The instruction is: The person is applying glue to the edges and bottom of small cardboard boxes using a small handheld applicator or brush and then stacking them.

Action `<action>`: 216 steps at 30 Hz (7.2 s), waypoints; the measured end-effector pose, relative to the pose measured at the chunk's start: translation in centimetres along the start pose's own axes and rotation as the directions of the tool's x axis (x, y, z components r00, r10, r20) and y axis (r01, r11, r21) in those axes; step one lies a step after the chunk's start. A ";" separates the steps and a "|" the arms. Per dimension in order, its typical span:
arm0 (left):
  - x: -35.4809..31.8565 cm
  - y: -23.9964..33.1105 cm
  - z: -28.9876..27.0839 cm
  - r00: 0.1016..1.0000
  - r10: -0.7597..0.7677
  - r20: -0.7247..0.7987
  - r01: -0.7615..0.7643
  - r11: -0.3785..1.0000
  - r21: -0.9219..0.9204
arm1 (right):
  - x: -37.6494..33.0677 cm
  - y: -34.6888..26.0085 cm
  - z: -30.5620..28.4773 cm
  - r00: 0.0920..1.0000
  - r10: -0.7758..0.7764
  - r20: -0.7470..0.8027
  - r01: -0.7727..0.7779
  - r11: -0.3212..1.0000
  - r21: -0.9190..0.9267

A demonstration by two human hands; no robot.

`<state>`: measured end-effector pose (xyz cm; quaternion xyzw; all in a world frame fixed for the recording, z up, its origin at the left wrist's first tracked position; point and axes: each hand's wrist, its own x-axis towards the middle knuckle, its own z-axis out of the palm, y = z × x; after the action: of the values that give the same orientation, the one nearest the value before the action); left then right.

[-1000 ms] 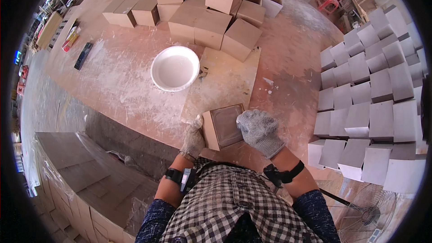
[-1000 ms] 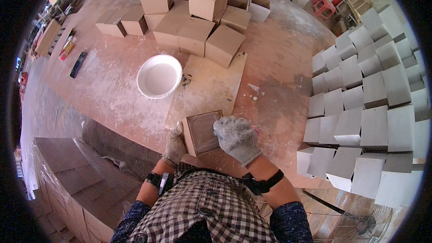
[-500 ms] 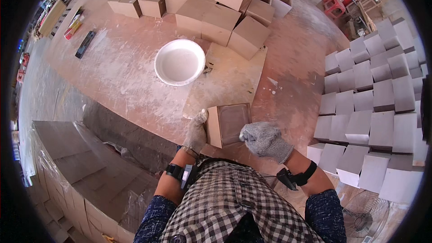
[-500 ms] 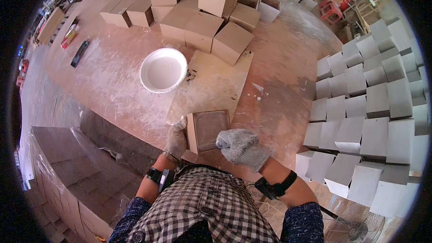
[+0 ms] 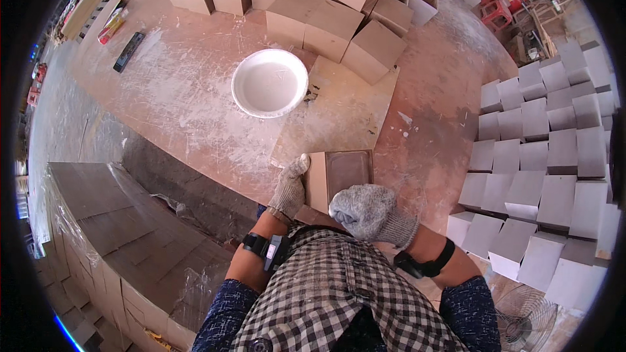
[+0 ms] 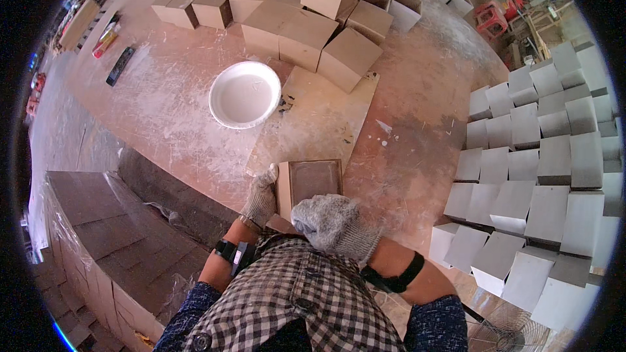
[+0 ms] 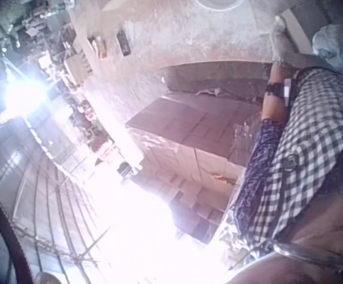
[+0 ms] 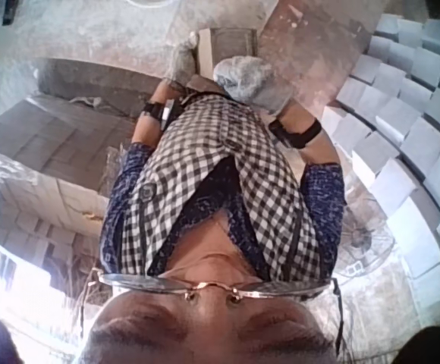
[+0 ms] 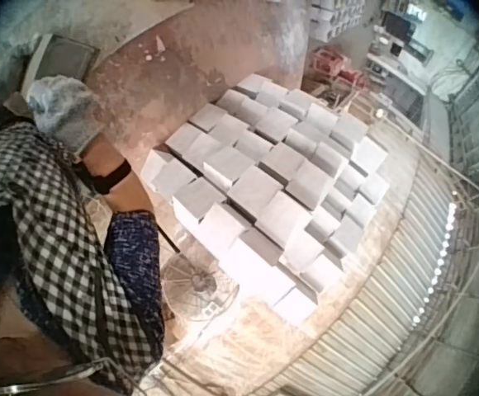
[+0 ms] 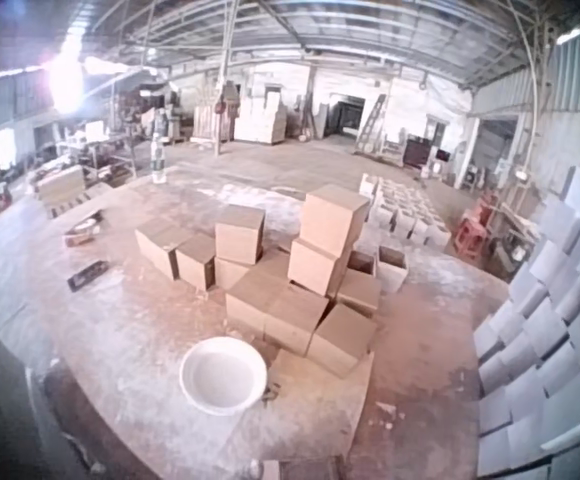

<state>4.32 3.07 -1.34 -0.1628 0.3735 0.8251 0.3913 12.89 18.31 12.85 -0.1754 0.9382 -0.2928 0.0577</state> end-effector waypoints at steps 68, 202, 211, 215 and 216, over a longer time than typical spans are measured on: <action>0.0 -1.5 -1.0 0.989 -0.045 0.141 0.050 0.998 -0.029 | -4.4 1.8 0.2 0.556 0.755 -0.347 -0.609 0.654 0.448; -1.1 4.2 -0.5 0.917 -0.309 0.251 0.285 0.950 0.127 | 6.4 -3.0 1.7 0.941 0.107 -0.321 -0.195 0.947 -0.254; -1.6 4.6 1.3 0.803 -0.451 0.389 0.518 0.852 -0.081 | -0.5 -5.9 3.4 0.931 0.347 -0.114 -0.358 0.929 -0.092; -1.9 5.7 1.3 0.772 -0.558 0.303 0.600 0.798 -0.058 | -4.8 -3.6 3.7 0.942 0.326 -0.081 -0.328 0.841 -0.431; -1.7 5.4 0.8 0.740 -0.541 0.399 0.625 0.772 -0.114 | -4.3 -3.8 2.8 0.916 0.256 -0.309 -0.361 0.863 -0.353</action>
<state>1.24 0.52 2.76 -0.1717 0.1259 0.7135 0.6675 18.65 15.50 12.68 0.0089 0.9936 -0.0998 -0.0528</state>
